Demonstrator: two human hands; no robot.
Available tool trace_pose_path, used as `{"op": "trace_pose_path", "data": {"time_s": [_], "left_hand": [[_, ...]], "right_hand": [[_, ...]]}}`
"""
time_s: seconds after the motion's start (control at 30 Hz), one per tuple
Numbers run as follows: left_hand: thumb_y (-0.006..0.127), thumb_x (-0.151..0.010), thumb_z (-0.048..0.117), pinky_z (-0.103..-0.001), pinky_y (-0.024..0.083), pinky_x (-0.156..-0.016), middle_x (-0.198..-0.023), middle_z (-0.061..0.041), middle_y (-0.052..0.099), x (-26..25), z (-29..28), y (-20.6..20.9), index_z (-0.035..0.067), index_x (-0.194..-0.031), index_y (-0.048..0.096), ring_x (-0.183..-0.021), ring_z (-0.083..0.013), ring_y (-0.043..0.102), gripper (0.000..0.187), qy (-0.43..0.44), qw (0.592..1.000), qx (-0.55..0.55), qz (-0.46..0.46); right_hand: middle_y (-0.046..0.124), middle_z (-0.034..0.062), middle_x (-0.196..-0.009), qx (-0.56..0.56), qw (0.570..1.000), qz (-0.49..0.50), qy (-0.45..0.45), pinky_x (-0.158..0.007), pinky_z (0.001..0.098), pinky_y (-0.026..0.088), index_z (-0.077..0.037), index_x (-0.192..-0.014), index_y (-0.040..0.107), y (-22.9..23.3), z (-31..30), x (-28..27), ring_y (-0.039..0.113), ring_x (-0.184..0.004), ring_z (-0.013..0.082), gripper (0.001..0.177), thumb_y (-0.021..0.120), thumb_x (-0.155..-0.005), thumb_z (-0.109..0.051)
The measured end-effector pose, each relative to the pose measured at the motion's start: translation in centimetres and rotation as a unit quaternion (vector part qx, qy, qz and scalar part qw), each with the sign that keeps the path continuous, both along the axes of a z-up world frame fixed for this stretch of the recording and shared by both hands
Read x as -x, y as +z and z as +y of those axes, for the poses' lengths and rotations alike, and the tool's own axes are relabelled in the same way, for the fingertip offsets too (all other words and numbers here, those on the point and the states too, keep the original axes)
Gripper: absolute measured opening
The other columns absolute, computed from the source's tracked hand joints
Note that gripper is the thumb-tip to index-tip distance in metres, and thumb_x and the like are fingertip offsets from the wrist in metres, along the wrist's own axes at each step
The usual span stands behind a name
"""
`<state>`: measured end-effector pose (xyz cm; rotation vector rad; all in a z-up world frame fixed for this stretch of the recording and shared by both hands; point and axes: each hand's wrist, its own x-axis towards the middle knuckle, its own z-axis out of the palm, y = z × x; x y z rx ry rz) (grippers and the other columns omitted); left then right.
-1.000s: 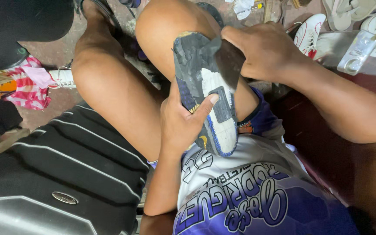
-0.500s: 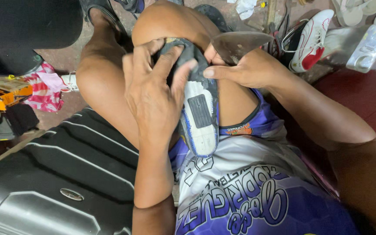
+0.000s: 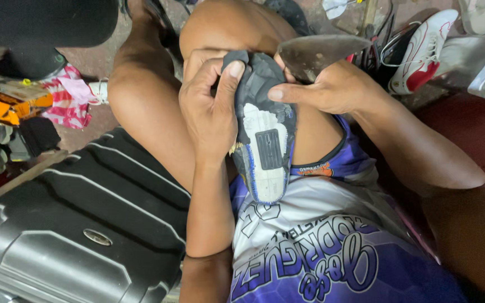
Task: The person sits on the floor and uses a curved metal tool to scrape and smooth the sole of a blue and black sneaker. They hold the shoe in their left hand and repeatedly rub the tool against the bottom surface to remove material or smooth the texture.
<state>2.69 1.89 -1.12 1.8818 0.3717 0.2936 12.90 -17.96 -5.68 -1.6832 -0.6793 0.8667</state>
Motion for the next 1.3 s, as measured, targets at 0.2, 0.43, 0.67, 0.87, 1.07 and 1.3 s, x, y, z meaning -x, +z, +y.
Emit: {"op": "trace_pose_path", "data": {"time_s": [0.2,0.43,0.67,0.87,1.07,1.3], "left_hand": [[0.065,-0.109,0.019,-0.023,0.045,-0.091,-0.107,-0.004,0.059,0.7,-0.4,-1.9,-0.005,-0.101,0.07,-0.099,-0.0103,0.055,0.026,0.03,0.976,0.215,-0.029],[0.057,-0.11,0.029,-0.026,0.043,-0.095,-0.111,-0.006,0.058,1.7,-0.2,-2.6,-0.002,-0.1,0.064,-0.099,-0.0152,0.054,0.033,0.069,0.909,0.407,-0.06],[0.053,-0.108,0.045,-0.039,0.051,-0.107,-0.1,-0.007,0.059,2.0,3.7,-3.9,0.01,-0.082,0.051,-0.107,-0.0217,0.061,0.043,0.136,0.814,0.548,-0.137],[0.068,-0.102,0.049,-0.025,0.047,-0.092,-0.102,-0.003,0.062,4.3,-0.2,-1.7,0.005,-0.124,0.057,-0.1,-0.0138,0.059,0.051,0.112,0.952,0.284,-0.01],[0.086,-0.083,0.012,-0.032,0.059,-0.085,-0.1,-0.009,0.077,5.4,-2.5,1.9,0.003,-0.118,0.057,-0.091,-0.0162,0.076,0.047,-0.004,0.982,0.092,0.168],[0.082,-0.085,0.015,-0.032,0.059,-0.086,-0.101,-0.011,0.078,5.5,-2.6,1.8,0.002,-0.126,0.06,-0.092,-0.0191,0.078,0.049,-0.019,0.984,0.095,0.148]], "right_hand": [[0.045,-0.0008,-0.08,-0.019,0.999,-0.018,0.02,-0.064,0.0301,0.037,-0.004,-0.097,0.057,-0.4,0.2,-0.3,0.042,-0.076,0.0107,0.036,0.081,-0.092,-0.03],[0.045,-0.0006,-0.077,-0.01,0.998,-0.044,0.045,-0.062,0.0301,0.037,-0.004,-0.096,0.058,-0.5,0.4,-0.2,0.042,-0.072,0.0103,0.034,0.081,-0.093,-0.03],[0.05,-0.0053,-0.089,-0.045,0.997,0.056,-0.017,-0.072,0.0255,0.041,-0.007,-0.104,0.059,-0.8,-0.6,0.6,0.047,-0.083,0.0065,0.025,0.078,-0.095,-0.02],[0.05,-0.0056,-0.092,-0.079,0.991,0.091,-0.052,-0.078,0.0245,0.042,-0.007,-0.101,0.056,-1.4,-1.1,1.2,0.047,-0.089,0.0057,0.022,0.077,-0.097,-0.014],[0.059,-0.0016,-0.096,-0.01,1.0,0.007,-0.029,-0.083,0.027,0.048,-0.008,-0.113,0.059,0.8,-0.8,0.9,0.057,-0.095,0.0079,0.015,0.067,-0.104,-0.017],[0.069,0.0151,-0.098,0.19,0.921,-0.333,0.069,-0.076,0.0478,0.051,-0.006,-0.111,0.057,4.6,-0.6,0.0,0.068,-0.093,0.0374,0.038,0.075,-0.079,-0.016]]}}
